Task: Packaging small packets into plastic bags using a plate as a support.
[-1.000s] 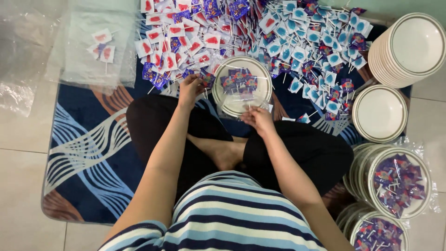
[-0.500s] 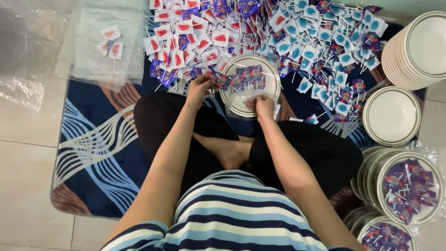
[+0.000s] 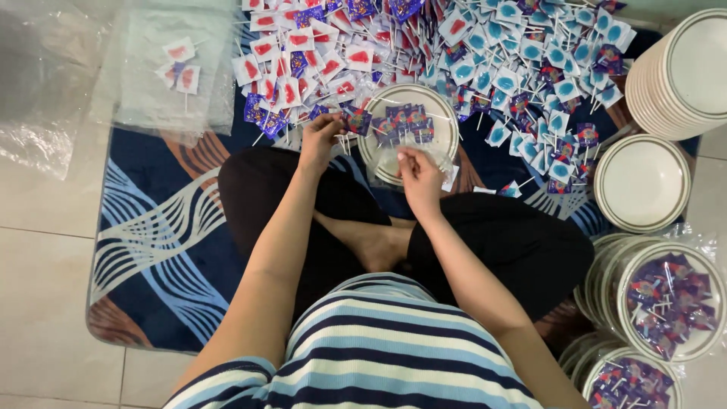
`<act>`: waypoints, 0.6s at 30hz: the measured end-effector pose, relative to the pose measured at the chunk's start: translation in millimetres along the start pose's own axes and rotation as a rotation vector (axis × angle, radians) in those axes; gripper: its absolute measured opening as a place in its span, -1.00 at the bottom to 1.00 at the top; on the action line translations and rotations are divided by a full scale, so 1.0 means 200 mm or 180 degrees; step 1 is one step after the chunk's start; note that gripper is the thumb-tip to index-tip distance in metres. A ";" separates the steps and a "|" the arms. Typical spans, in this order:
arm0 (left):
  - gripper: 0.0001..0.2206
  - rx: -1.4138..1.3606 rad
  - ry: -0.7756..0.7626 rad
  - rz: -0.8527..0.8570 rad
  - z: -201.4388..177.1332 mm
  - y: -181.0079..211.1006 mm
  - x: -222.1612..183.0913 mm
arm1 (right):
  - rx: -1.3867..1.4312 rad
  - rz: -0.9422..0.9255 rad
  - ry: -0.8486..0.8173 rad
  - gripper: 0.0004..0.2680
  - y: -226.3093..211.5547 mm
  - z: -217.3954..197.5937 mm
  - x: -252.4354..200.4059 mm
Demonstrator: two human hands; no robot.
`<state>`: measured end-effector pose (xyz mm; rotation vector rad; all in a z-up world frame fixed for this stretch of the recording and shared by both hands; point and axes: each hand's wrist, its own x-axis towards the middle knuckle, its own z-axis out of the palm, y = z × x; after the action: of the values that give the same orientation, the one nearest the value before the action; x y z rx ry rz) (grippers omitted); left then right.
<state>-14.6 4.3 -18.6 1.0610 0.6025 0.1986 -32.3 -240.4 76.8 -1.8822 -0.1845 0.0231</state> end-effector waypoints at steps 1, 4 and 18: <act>-0.86 0.0003 0.0002 0.0003 0.01 0.02 -0.01 | 0.0005 -0.0002 -0.0001 -0.91 -0.04 0.00 0.03; -0.86 -0.0300 -0.0288 -0.0185 0.04 0.06 -0.06 | -0.0089 -0.0357 -0.0197 -0.75 -0.10 0.00 0.10; -0.82 0.0491 -0.0688 -0.0232 0.11 0.13 -0.16 | 0.0107 0.1149 -0.1329 -0.82 0.36 -0.10 0.00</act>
<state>-25.8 -14.9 22.9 1.1893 0.4653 -0.0273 -22.5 -281.6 14.0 -1.8368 -0.1244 0.6637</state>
